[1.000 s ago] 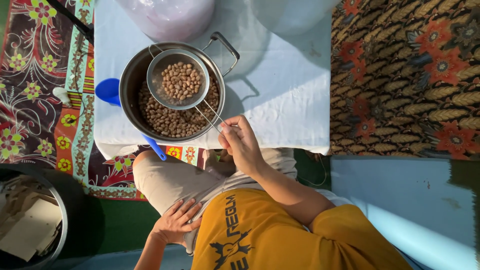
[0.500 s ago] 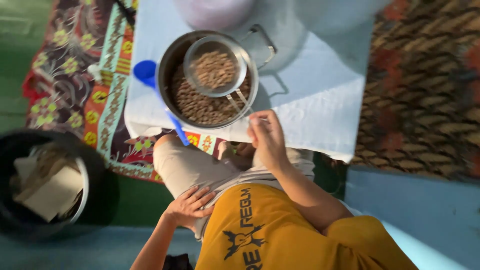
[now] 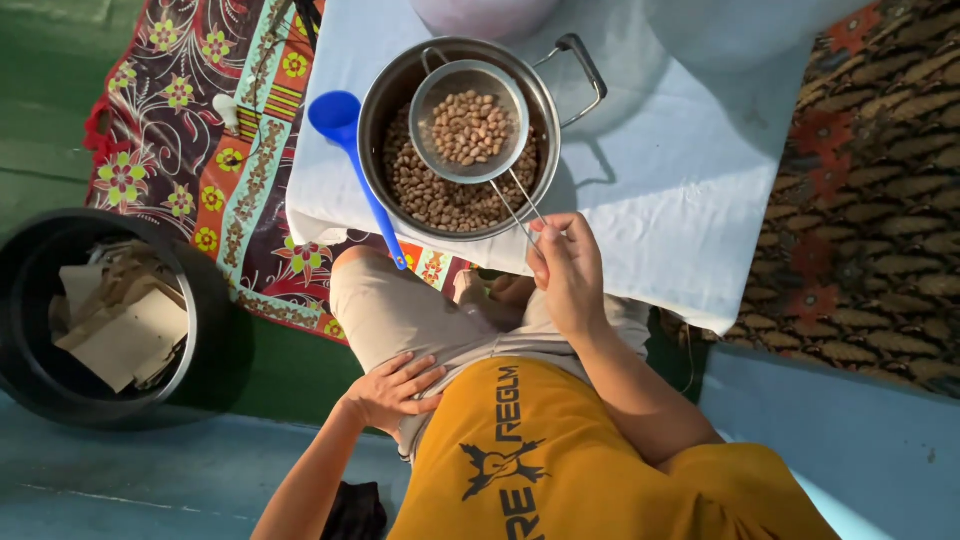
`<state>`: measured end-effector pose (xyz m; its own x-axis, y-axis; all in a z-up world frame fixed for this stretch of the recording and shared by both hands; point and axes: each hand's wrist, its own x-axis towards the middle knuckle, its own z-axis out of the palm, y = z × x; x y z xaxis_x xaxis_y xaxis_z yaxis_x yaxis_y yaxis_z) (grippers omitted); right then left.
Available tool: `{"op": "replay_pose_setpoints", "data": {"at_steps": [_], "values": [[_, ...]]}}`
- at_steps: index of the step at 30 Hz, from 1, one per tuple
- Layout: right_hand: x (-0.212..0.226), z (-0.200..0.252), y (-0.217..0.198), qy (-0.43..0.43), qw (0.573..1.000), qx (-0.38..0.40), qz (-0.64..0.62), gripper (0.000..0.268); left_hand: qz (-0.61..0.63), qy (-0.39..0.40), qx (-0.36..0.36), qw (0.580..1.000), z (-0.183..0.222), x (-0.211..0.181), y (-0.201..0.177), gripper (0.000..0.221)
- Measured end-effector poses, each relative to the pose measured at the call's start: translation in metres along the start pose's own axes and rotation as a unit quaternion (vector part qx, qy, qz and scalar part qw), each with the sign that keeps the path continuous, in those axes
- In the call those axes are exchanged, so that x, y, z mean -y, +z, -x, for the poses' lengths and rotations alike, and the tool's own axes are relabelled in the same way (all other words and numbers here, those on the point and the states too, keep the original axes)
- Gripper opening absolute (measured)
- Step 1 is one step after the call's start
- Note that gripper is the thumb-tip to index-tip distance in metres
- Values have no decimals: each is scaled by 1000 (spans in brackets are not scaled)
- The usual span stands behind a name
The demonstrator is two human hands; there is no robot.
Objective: Sifting and sorting beans in a metal pot using a small hand-held strainer.
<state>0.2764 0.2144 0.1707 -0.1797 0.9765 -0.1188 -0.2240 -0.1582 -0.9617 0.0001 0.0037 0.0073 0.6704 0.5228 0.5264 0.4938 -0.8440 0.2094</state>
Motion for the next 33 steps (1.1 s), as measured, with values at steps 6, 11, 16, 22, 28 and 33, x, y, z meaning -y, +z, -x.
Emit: {"op": "replay_pose_setpoints", "data": {"at_steps": [6,11,16,22,28,33], "values": [[10,6,9,22,1000,-2,-18,24,11,-5,0,1000,3,0,0,90],[14,5,6,29,999,-4,-20,23,12,-5,-11,1000,3,0,3,92],[18,5,6,29,999,-22,-26,21,3,-5,-19,1000,3,-1,5,88],[20,3,2,36,999,-20,-18,19,3,-2,-25,1000,6,0,5,92],[19,0,2,39,999,-27,-8,19,13,8,-27,1000,4,0,2,99],[18,-1,0,32,999,-25,-4,18,17,16,-24,999,3,0,1,103]]}}
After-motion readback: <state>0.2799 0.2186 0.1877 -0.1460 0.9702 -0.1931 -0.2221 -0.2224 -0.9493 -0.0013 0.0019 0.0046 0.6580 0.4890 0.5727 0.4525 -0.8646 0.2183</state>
